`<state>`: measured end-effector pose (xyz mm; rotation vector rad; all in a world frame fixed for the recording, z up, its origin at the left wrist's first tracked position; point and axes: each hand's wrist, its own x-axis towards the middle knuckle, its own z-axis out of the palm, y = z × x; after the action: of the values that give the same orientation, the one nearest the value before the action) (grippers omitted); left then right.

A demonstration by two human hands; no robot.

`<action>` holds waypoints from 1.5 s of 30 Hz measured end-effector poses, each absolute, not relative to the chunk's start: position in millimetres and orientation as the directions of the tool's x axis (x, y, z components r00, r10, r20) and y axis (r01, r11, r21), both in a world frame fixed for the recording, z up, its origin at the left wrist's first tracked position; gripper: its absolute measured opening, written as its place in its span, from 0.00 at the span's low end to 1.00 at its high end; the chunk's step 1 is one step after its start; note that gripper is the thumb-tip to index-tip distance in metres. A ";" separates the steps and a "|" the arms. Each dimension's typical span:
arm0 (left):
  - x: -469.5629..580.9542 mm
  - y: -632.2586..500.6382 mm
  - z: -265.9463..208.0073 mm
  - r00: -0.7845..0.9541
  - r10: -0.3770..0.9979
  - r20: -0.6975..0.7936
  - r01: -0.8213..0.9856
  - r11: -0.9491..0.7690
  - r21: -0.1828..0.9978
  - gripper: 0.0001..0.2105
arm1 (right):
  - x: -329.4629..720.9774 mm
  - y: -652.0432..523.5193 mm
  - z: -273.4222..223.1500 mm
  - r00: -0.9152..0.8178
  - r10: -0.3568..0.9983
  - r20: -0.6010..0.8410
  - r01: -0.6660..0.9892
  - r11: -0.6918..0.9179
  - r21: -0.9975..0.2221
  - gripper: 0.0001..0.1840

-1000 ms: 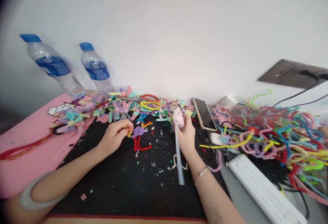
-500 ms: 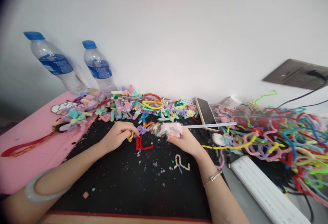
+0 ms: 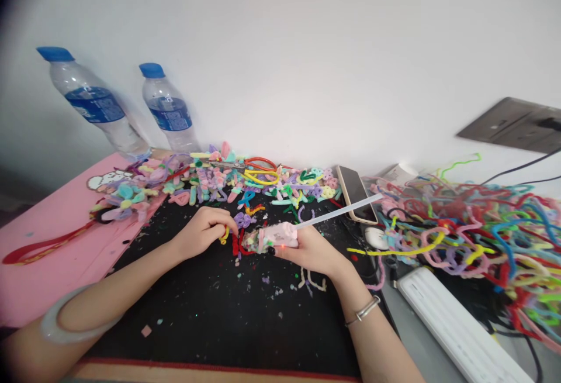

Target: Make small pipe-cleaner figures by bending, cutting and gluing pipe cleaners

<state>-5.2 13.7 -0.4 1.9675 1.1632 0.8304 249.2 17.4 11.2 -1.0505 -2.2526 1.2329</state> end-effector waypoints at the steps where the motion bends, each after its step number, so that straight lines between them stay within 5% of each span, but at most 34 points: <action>1: -5.3 13.9 -0.5 0.395 0.903 0.171 0.456 -0.354 0.817 0.15 | 248.7 17.3 12.0 -0.669 0.743 -0.037 0.425 0.340 -0.839 0.08; 45: -6.0 13.9 -2.6 0.419 0.896 0.148 0.461 -0.350 0.815 0.16 | 248.3 19.6 11.1 -0.666 0.744 -0.061 0.477 0.361 -0.802 0.07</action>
<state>-6.0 13.9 -2.6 1.9704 1.1474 0.7862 248.3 19.6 11.1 -1.0775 -2.3147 1.2042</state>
